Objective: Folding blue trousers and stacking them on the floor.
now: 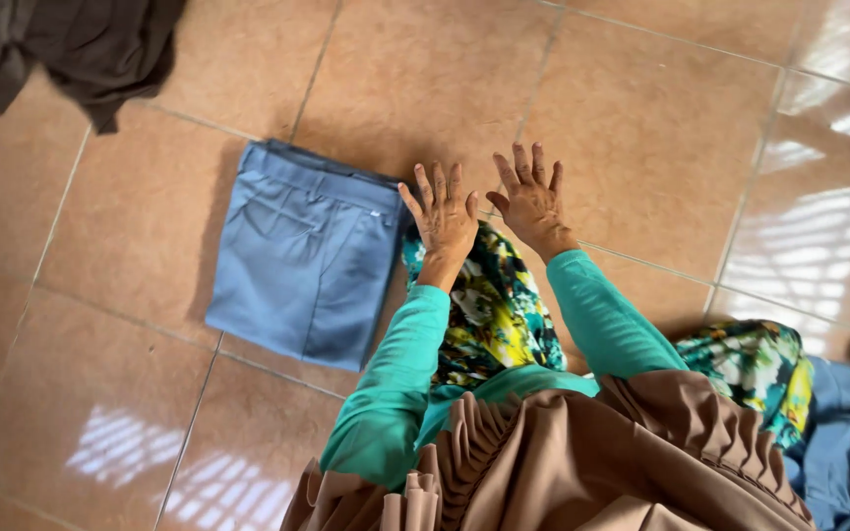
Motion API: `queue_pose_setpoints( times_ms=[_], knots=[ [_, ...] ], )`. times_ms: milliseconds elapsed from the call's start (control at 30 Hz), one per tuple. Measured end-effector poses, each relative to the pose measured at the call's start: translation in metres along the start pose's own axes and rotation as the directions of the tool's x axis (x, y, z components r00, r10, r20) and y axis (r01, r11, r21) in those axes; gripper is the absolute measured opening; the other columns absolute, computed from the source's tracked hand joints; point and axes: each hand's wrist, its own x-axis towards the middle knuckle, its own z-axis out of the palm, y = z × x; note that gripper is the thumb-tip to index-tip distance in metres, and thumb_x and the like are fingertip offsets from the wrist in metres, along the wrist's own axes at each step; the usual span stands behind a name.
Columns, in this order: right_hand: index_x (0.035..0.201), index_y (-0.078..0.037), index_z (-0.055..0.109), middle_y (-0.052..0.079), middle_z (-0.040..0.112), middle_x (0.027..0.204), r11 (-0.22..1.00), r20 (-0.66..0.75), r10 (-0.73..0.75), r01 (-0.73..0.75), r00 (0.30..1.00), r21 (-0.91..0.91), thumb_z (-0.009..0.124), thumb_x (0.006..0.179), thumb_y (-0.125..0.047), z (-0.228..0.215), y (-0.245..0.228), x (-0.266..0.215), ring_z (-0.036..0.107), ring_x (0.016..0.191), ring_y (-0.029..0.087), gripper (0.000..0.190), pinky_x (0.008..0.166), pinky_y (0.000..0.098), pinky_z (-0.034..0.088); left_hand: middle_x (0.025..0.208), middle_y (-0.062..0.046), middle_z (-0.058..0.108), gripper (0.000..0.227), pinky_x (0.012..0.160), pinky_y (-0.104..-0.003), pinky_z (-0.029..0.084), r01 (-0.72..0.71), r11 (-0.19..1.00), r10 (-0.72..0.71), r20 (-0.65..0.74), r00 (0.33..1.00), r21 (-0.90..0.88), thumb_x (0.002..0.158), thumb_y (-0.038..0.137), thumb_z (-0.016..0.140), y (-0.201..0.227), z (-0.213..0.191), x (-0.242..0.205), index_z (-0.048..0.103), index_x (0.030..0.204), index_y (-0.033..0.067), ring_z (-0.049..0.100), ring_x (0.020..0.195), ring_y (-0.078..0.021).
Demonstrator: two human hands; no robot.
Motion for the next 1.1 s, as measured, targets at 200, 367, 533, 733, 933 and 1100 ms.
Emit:
queue_pose_setpoints(
  times_ms=[200, 367, 533, 733, 933, 1100],
  knots=[
    [0.165, -0.029, 0.025, 0.013, 0.019, 0.171, 0.993, 0.085, 0.112, -0.114, 0.990, 0.011, 0.048, 0.103, -0.056, -0.008, 0.029, -0.013, 0.010, 0.157, 0.040, 0.071, 0.120, 0.0714, 0.013, 0.153, -0.018, 0.048, 0.055, 0.121, -0.073, -0.005, -0.072, 0.995, 0.070, 0.018, 0.997, 0.071, 0.105, 0.048, 0.044, 0.019, 0.013, 0.004, 0.048, 0.149, 0.0161, 0.020, 0.154, -0.0412],
    [0.165, -0.032, 0.022, 0.010, 0.017, 0.172, 0.969, 0.135, 0.247, -0.246, 0.959, -0.027, 0.044, 0.104, -0.058, -0.025, 0.064, -0.035, 0.008, 0.159, 0.035, 0.069, 0.122, 0.0681, 0.012, 0.164, -0.018, 0.031, 0.058, 0.119, -0.073, -0.013, -0.115, 0.992, 0.096, 0.283, 0.954, 0.052, 0.108, 0.049, 0.033, 0.059, 0.015, 0.013, 0.036, 0.156, 0.0170, 0.007, 0.156, -0.0415],
    [0.164, -0.032, 0.024, 0.010, 0.019, 0.171, 0.905, 0.144, 0.426, -0.420, 0.893, -0.070, 0.044, 0.104, -0.057, -0.044, 0.112, -0.083, 0.009, 0.159, 0.034, 0.068, 0.123, 0.0668, 0.011, 0.167, -0.018, 0.025, 0.058, 0.119, -0.072, -0.016, -0.250, 0.968, 0.234, 0.436, 0.869, -0.022, 0.108, 0.049, 0.033, 0.132, 0.024, 0.004, 0.034, 0.157, 0.0168, 0.000, 0.157, -0.0412],
    [0.164, -0.030, 0.024, 0.012, 0.022, 0.170, 0.813, 0.138, 0.583, -0.578, 0.801, -0.073, 0.042, 0.105, -0.058, -0.061, 0.163, -0.144, 0.012, 0.158, 0.036, 0.068, 0.122, 0.0671, 0.013, 0.165, -0.017, 0.030, 0.060, 0.120, -0.072, -0.013, -0.415, 0.906, 0.405, 0.454, 0.794, -0.082, 0.104, 0.049, 0.038, 0.208, 0.043, -0.008, 0.040, 0.155, 0.0167, 0.006, 0.156, -0.0406],
    [0.164, -0.028, 0.025, 0.015, 0.024, 0.169, 0.642, 0.032, 0.766, -0.766, 0.643, 0.016, 0.042, 0.106, -0.059, -0.083, 0.217, -0.234, 0.015, 0.157, 0.038, 0.067, 0.120, 0.0692, 0.017, 0.161, -0.019, 0.037, 0.059, 0.120, -0.072, -0.006, -0.634, 0.751, 0.652, 0.356, 0.670, -0.185, 0.103, 0.047, 0.045, 0.309, 0.039, -0.033, 0.045, 0.153, 0.0152, 0.014, 0.156, -0.0411],
    [0.164, -0.027, 0.027, 0.018, 0.030, 0.165, 0.426, -0.114, 0.903, -0.896, 0.414, 0.128, 0.048, 0.106, -0.056, -0.077, 0.247, -0.356, 0.022, 0.154, 0.041, 0.068, 0.116, 0.0721, 0.022, 0.158, -0.019, 0.042, 0.058, 0.120, -0.073, 0.002, -0.827, 0.494, 0.864, 0.257, 0.432, -0.270, 0.099, 0.044, 0.053, 0.387, 0.039, -0.103, 0.049, 0.150, 0.0159, 0.019, 0.154, -0.0418]
  ],
)
